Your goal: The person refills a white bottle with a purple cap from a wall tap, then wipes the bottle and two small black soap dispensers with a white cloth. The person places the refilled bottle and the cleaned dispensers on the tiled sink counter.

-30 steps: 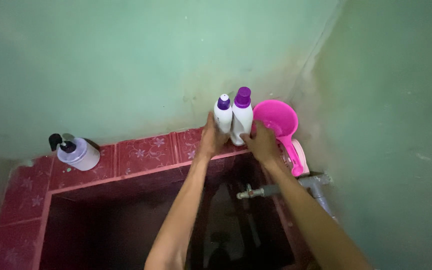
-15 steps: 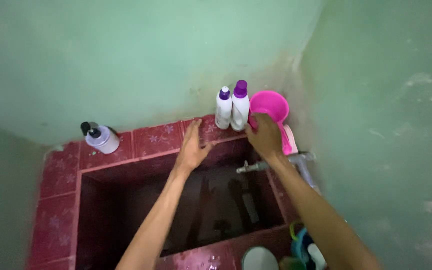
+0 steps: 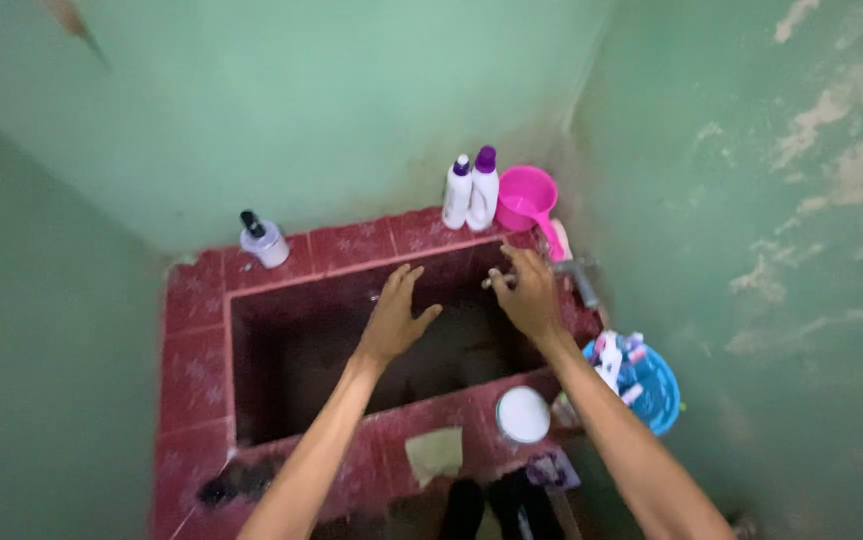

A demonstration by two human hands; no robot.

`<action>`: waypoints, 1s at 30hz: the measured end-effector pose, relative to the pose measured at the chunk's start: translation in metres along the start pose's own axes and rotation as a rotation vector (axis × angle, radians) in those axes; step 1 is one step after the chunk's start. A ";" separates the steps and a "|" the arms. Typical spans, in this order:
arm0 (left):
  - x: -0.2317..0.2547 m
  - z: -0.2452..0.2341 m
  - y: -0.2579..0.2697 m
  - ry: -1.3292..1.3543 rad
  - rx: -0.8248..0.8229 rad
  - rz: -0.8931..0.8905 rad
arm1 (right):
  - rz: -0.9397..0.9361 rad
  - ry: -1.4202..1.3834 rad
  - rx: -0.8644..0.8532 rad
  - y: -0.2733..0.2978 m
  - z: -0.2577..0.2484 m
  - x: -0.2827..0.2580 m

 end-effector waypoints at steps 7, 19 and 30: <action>0.012 -0.030 0.117 0.070 0.072 0.138 | 0.192 -0.035 -0.160 0.086 -0.018 -0.085; -0.079 -0.151 0.302 0.232 0.178 0.021 | 0.206 -0.352 -0.503 0.225 0.097 -0.244; -0.204 -0.201 0.372 -0.056 0.309 -0.162 | 0.196 -0.448 -0.836 0.262 0.213 -0.316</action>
Point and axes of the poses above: each hand's wrist, its own y-axis away from the middle knuckle, its own z-axis out of the palm, x = y × z, the point moved 7 cm from there along -y, towards the middle knuckle, and after that the axes turned 10 degrees about y, right-handed, at the moved point
